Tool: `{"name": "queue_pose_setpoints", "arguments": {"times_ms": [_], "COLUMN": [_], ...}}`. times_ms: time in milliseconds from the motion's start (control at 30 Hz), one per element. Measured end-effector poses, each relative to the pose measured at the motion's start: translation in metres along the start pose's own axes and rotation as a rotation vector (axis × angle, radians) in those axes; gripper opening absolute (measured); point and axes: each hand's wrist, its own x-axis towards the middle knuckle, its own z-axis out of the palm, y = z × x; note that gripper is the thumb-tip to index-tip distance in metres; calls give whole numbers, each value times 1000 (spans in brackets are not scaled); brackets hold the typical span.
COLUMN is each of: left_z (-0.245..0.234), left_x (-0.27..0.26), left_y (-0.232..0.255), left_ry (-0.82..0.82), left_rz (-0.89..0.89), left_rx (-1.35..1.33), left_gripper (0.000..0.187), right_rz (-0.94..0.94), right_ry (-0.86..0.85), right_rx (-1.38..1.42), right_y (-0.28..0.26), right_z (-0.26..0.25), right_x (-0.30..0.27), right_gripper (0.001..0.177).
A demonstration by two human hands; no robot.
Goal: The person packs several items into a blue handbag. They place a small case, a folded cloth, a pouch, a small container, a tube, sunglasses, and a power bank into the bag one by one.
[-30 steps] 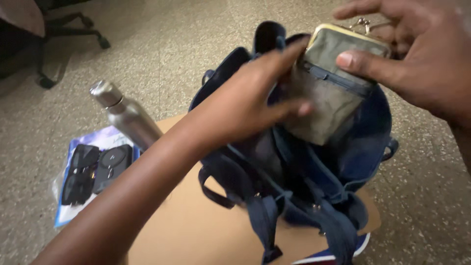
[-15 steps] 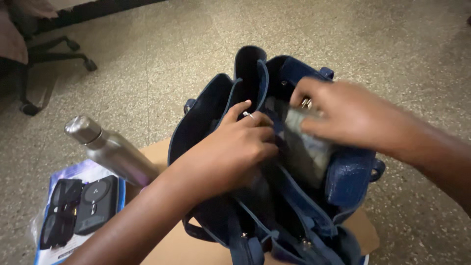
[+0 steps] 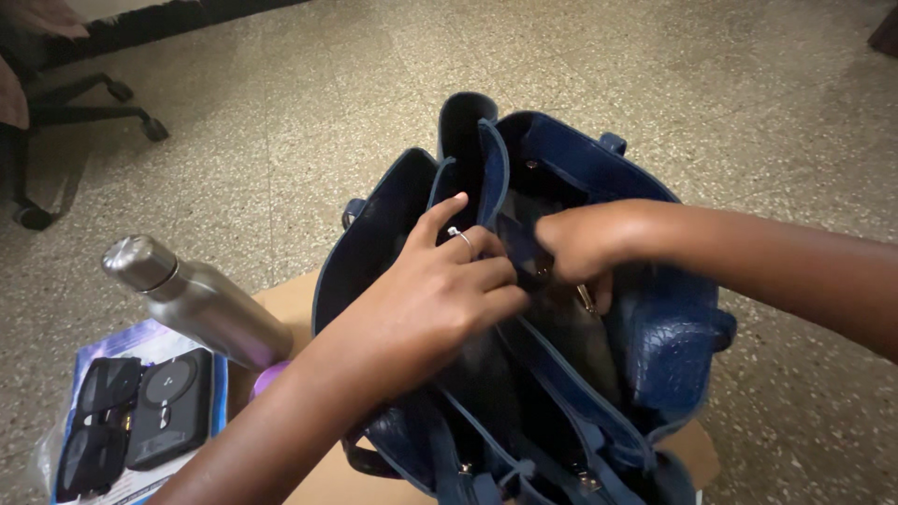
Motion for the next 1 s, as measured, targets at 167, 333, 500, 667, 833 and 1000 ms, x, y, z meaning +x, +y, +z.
{"name": "queue_pose_setpoints", "arguments": {"times_ms": [167,333,500,667,833,1000], "left_z": [-1,0,-3,-2,-1,-1], "left_x": [-4,-3,1,1,-4,-1], "left_y": [0,0,-2,-1,0,1], "left_ry": [3,12,30,43,33,6], "left_rz": [-26,-20,-2,6,-7,-17], "left_rx": [-37,-58,-14,-35,-90,-62], "left_gripper": [21,25,24,22,29,34], "right_rz": [-5,75,318,292,154,47], "right_ry": [-42,-95,-201,-66,-221,-172], "right_rx": [69,174,119,226,323,-269], "right_y": [6,31,47,59,76,65], "right_z": [19,25,26,50,44,48], "right_x": [-5,10,58,72,59,61], "right_gripper": [29,31,33,37,23,36]}}
